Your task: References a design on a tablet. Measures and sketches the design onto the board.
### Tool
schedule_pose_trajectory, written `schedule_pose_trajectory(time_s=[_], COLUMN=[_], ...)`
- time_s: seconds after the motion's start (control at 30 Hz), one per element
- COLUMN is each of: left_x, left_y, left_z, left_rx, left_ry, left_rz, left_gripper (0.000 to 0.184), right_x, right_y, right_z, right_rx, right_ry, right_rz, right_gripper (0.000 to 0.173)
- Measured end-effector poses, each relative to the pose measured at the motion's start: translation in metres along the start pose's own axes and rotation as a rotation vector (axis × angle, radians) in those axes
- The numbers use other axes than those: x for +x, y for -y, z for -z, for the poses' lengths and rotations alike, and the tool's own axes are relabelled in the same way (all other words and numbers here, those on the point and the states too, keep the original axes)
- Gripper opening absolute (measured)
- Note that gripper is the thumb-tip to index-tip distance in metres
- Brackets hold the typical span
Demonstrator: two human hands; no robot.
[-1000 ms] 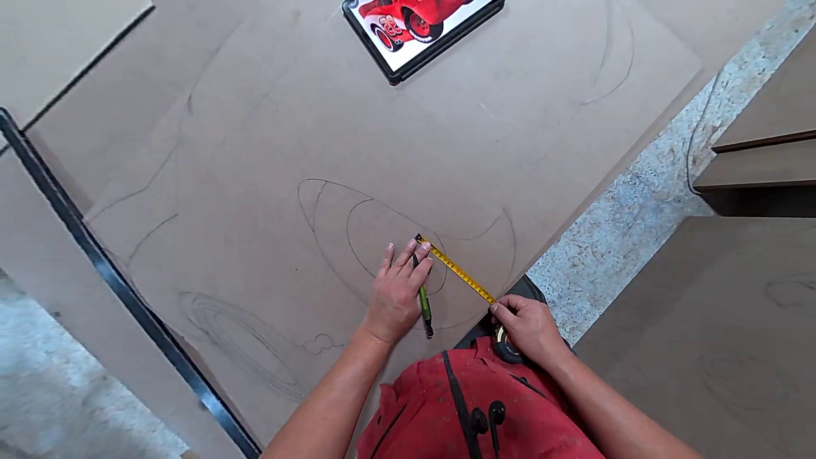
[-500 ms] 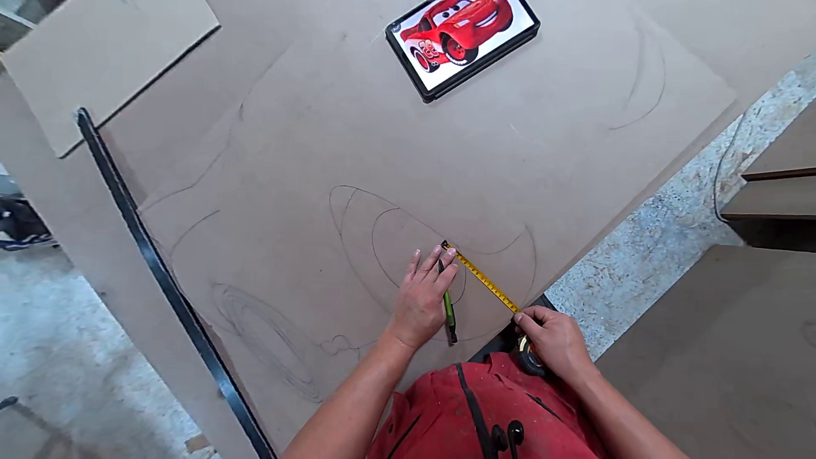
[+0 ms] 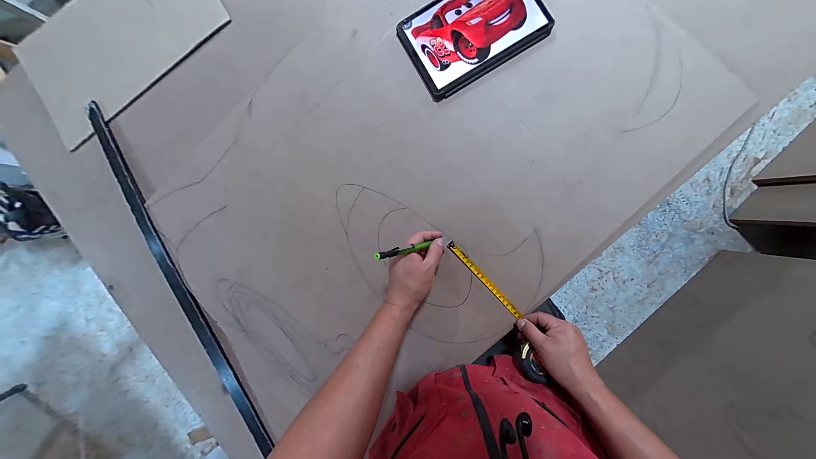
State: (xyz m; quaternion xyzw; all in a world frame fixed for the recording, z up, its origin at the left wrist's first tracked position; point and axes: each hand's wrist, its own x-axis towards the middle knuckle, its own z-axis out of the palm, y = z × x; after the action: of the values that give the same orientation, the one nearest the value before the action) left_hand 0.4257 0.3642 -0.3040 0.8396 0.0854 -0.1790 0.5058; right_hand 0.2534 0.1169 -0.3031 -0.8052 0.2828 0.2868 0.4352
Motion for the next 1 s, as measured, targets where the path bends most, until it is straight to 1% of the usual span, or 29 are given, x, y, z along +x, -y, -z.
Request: schedule_pose_trajectory(time_s=[0.13, 0.37, 0.5, 0.63, 0.77, 0.9, 1.0], left_x=[0.006, 0.010, 0.010, -0.001, -0.025, -0.047, -0.055], left_y=[-0.009, -0.020, -0.023, -0.013, 0.007, 0.027, 0.037], left_z=[-0.008, -0.017, -0.017, -0.007, 0.014, 0.032, 0.036], left_rx=[0.136, 0.335, 0.379, 0.317, 0.003, -0.215, -0.276], left_ry=[-0.007, 0.034, 0.029, 0.000, -0.106, -0.112, -0.121], left_rz=[-0.001, -0.067, -0.034, 0.018, 0.059, 0.055, 0.062], left_gripper=[0.011, 0.009, 0.007, 0.007, 0.009, 0.019, 0.021], right_x=[-0.001, 0.000, -0.001, -0.005, -0.006, 0.002, 0.017], right_y=[0.001, 0.001, 0.002, 0.004, -0.001, 0.000, 0.014], right_z=[0.000, 0.000, -0.001, -0.006, -0.003, 0.025, 0.054], right_rx=[0.008, 0.003, -0.001, -0.010, 0.030, 0.138, 0.144], right_ry=[-0.012, -0.008, 0.003, 0.047, 0.091, 0.063, 0.018], right_rz=[-0.002, -0.003, 0.000, -0.006, 0.021, 0.069, 0.120], right_gripper=[0.023, 0.023, 0.023, 0.024, 0.024, 0.023, 0.026])
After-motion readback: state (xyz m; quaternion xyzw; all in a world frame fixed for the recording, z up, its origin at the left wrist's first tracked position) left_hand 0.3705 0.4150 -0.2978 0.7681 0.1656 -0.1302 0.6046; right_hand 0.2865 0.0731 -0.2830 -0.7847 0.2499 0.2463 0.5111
